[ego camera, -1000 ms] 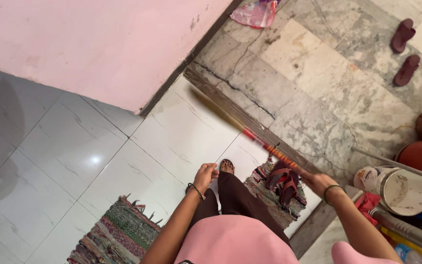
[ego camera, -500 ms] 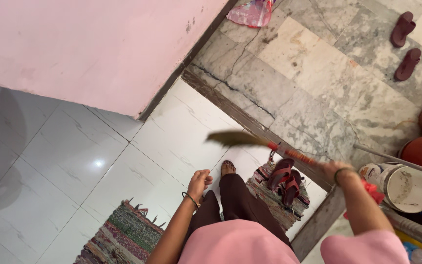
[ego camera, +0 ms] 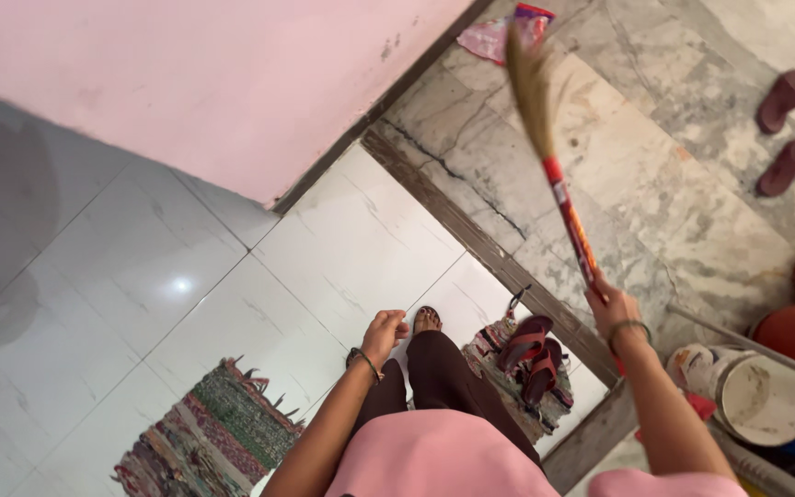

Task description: The person sweeps a tiled floor and stairs using a broom, moving a mat to clean underneath, and sweeping debris toward a dustpan. The person also briefly handles a mop handle while sweeping.

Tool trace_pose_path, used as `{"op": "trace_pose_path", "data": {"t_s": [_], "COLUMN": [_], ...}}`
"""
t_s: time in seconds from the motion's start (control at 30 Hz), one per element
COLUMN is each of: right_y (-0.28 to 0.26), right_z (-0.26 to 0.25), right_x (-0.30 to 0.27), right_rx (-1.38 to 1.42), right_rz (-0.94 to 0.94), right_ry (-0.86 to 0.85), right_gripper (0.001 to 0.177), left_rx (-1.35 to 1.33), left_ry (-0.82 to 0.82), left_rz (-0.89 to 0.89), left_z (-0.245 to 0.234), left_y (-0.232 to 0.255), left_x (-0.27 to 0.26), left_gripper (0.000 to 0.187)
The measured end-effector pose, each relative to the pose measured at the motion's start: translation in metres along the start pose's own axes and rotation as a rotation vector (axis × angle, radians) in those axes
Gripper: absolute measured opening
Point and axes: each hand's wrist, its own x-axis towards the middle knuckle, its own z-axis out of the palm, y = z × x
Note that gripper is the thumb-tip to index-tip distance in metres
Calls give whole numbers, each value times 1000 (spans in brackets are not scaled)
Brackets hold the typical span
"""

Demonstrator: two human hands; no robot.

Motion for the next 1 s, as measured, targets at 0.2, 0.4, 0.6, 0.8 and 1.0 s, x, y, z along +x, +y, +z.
{"op": "trace_pose_path", "data": {"t_s": [0.2, 0.4, 0.6, 0.8, 1.0], "right_y": [13, -76, -184, -196, -232], "right_z": [13, 92, 190, 195, 162], "right_x": [-42, -43, -32, 25, 105], "right_rx": [-449, -684, -1013, -620, -53], "right_rz": [-378, -605, -968, -386, 2], "right_ry": [-309, -885, -765, -593, -99], "right_gripper": [40, 82, 41, 42, 49], "left_rx": [-27, -83, -152, -111, -89], "left_ry": [3, 56, 124, 184, 142], "left_rz": [28, 3, -17, -101, -97], "left_z": [5, -3, -20, -29, -10], "left_y": [-20, -33, -35, -6, 14], "left_x": [12, 13, 0, -26, -27], "left_gripper": [34, 34, 37, 41, 38]}}
